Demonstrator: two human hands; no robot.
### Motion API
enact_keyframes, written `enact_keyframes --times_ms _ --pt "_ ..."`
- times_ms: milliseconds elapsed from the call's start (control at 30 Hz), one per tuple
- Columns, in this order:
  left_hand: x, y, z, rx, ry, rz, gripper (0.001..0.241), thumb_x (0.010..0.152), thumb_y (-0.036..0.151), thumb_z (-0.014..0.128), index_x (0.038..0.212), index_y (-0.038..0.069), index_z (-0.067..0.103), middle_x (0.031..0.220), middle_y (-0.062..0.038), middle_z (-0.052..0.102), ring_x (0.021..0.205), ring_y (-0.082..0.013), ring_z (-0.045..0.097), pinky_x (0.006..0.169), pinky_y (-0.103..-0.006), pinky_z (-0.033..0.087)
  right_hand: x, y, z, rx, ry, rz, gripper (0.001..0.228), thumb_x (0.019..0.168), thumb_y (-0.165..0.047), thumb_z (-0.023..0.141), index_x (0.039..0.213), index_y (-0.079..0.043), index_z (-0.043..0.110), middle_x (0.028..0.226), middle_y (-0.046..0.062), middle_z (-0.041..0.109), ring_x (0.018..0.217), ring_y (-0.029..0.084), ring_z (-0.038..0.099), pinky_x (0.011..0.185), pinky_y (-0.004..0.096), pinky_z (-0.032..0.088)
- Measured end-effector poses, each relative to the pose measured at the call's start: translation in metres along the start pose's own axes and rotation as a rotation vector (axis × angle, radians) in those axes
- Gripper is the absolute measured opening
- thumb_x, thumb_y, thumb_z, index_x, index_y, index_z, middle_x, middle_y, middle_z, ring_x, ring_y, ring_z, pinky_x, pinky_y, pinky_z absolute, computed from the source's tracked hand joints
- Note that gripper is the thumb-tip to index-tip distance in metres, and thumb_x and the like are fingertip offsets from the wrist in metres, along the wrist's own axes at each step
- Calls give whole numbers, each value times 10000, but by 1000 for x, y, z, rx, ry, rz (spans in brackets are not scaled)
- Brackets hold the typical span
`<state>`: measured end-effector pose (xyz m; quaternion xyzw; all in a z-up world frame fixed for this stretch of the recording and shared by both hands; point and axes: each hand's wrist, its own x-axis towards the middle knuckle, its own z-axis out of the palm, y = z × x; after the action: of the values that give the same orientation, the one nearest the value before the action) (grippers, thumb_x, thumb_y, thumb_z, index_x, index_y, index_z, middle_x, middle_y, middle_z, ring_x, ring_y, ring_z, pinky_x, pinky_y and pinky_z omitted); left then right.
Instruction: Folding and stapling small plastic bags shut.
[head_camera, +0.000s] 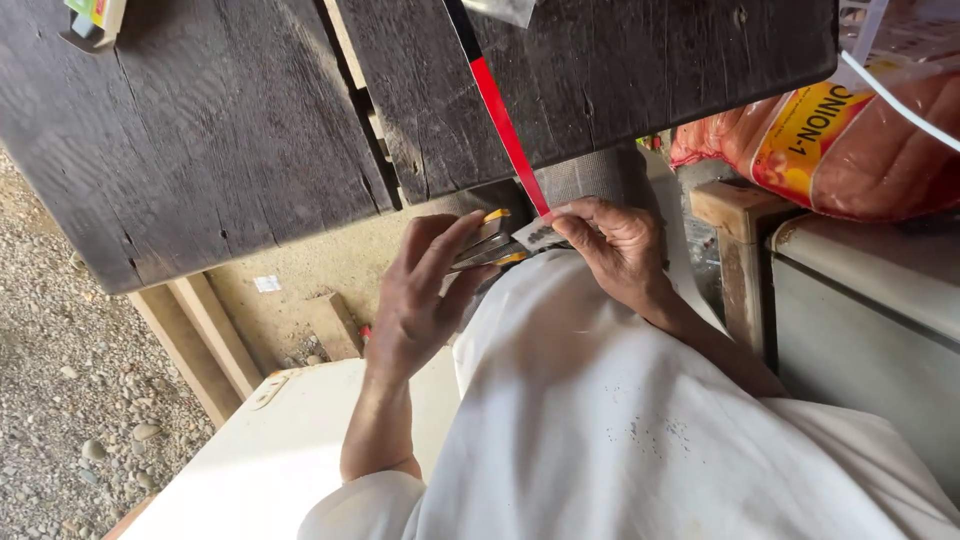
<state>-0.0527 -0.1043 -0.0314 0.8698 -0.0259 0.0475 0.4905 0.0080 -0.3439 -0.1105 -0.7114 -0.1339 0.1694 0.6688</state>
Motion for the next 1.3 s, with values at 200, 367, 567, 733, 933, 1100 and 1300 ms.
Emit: enact_keyframes --times_ms 200,367,567,733,933,1100,1300 --pt "2 -5 14 -85 12 -9 520 879 122 839 1349 33 635 1071 -167 629 960 -353 707 820 -446 599 -2 2 0 -29 21 -69 140 1013 -36 668 1066 81 723 955 210 758 982 243 728 883 453 592" --pt "6 -2 11 -85 18 -3 501 894 114 826 1347 24 631 1049 -182 616 957 -372 687 822 -462 587 -1 -4 2 -93 35 -119 135 1002 -40 688 1056 78 727 959 211 748 956 274 740 868 454 593" --pt "10 0 10 -46 8 25 507 902 88 815 1363 29 613 1027 -180 599 958 -381 672 823 -482 585 1 -5 1 -130 28 -201 120 1002 -24 683 1036 80 731 955 210 747 940 313 751 842 443 595" --pt "14 -4 16 -90 -16 15 486 897 115 826 1335 28 636 1042 -179 613 967 -373 686 859 -468 584 4 -15 6 -122 -42 -216 94 994 -27 685 1008 55 730 944 202 749 924 337 758 818 457 598" --pt "14 -12 23 -152 -50 -17 457 896 144 824 1312 42 661 1050 -175 660 962 -388 716 851 -491 591 4 -1 0 53 -108 -150 116 1001 -42 672 994 58 730 874 166 739 891 214 731 784 398 587" --pt "13 -17 22 -202 -99 -33 437 902 159 814 1307 57 682 1028 -166 679 955 -375 726 860 -463 590 4 10 -6 132 -188 -110 114 987 -51 689 973 51 738 841 156 732 876 180 714 765 387 588" --pt "12 -17 23 -223 -131 -53 395 920 172 794 1288 68 697 1022 -157 701 948 -356 735 858 -447 593 6 14 -9 182 -235 -97 112 967 -43 705 939 61 736 807 161 719 853 194 722 758 373 585"
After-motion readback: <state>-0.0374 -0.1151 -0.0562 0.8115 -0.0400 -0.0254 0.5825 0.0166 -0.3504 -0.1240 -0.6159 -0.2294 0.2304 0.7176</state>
